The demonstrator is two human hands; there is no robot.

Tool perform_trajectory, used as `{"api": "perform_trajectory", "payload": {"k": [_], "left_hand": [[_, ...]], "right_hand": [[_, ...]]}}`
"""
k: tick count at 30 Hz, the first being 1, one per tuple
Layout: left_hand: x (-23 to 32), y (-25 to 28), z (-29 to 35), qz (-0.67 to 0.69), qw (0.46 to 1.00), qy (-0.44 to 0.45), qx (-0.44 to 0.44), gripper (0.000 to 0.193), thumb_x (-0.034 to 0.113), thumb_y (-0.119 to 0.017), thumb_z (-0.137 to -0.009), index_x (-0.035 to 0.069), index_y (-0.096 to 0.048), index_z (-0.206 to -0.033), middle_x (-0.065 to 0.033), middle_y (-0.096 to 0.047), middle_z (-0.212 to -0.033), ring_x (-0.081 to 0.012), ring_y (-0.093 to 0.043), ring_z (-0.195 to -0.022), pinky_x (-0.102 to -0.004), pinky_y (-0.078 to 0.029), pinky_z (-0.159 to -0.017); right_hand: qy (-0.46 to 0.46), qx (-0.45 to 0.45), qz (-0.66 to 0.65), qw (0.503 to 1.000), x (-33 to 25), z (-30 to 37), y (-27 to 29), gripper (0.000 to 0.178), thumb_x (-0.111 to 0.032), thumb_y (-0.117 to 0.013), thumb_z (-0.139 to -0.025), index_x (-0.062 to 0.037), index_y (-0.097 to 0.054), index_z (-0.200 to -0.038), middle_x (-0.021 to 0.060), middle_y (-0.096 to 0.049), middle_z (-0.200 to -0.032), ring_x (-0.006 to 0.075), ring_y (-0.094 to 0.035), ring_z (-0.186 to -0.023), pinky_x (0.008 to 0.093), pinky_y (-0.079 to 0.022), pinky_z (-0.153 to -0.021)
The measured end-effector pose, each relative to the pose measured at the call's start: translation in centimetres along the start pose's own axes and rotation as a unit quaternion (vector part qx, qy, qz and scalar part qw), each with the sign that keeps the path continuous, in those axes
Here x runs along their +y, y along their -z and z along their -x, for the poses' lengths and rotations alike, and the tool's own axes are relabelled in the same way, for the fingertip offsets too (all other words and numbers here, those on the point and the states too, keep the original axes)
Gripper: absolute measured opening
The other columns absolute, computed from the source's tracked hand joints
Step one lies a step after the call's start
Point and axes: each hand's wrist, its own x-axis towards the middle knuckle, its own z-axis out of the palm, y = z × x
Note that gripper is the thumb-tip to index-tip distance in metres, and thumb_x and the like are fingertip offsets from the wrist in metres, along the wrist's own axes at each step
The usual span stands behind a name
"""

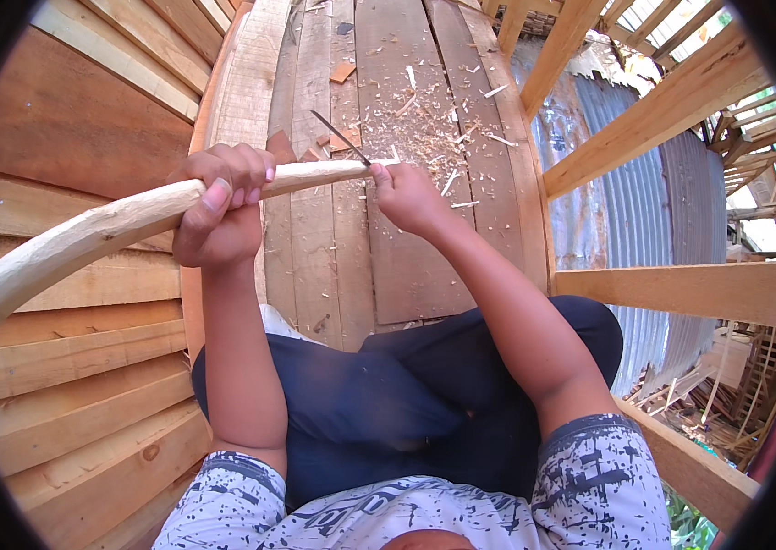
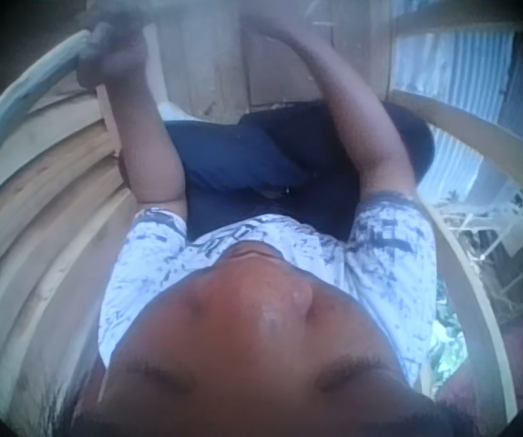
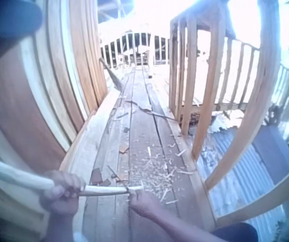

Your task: The person sits cross-legged on a wooden floor and uses a knife to carve a long, curved piece of wood. They hold the wood with their left hand and repeatedly scrape the surface with the knife in their right hand, producing wood shavings that accumulate on the floor.

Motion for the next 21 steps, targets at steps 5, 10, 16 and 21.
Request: {"api": "perform_trajectory", "payload": {"k": [5, 10, 16, 21], "left_hand": [[0.4, 1.2, -0.1, 0.006, 1.0, -0.004, 0.024, 0.016, 0.019, -0.056, -0.076, 0.013, -0.043, -0.07, -0.0008, -0.038, -0.066, -0.0152, -0.037, -0.064, -0.0356, -0.036, -0.072], [0.3, 0.6, -0.2, 0.012, 1.0, 0.004, -0.023, 0.018, 0.02, -0.057, -0.077, 0.014, -0.042, -0.07, 0.0001, -0.038, -0.066, -0.0149, -0.038, -0.065, -0.0352, -0.035, -0.073], [-0.1, 0.4, -0.4, -0.014, 1.0, -0.011, -0.019, 0.017, 0.019, -0.057, -0.077, 0.013, -0.042, -0.07, -0.0008, -0.039, -0.065, -0.0151, -0.038, -0.063, -0.0356, -0.036, -0.071], [-0.2, 0.0, -0.2, 0.026, 0.999, -0.013, 0.031, 0.012, 0.015, -0.054, -0.075, 0.01, -0.044, -0.072, -0.0028, -0.039, -0.064, -0.0163, -0.039, -0.063, -0.0363, -0.038, -0.071]], "right_hand": [[0.002, -0.001, 0.097, 0.995, -5.8, 1.7, 1.3, 0.044, -0.031, -0.041, -0.101, 0.0015, -0.067, -0.086, 0.0248, -0.066, -0.078, 0.0421, -0.065, -0.078, 0.0505, -0.05, -0.075], [-0.05, -0.04, 0.121, 0.991, 1.8, -0.7, 0.0, 0.048, -0.034, -0.039, -0.101, 0.0039, -0.067, -0.093, 0.026, -0.067, -0.088, 0.0426, -0.065, -0.086, 0.0523, -0.05, -0.081], [-0.008, -0.046, 0.078, 0.996, -5.0, 0.9, 1.8, 0.044, -0.029, -0.039, -0.101, 0.0041, -0.067, -0.094, 0.0254, -0.067, -0.087, 0.042, -0.066, -0.087, 0.0509, -0.051, -0.083], [-0.033, -0.068, -0.003, 0.997, -0.9, -0.1, 1.0, 0.047, -0.031, -0.037, -0.101, 0.0049, -0.066, -0.091, 0.0271, -0.066, -0.086, 0.0437, -0.065, -0.086, 0.0512, -0.051, -0.082]]}}
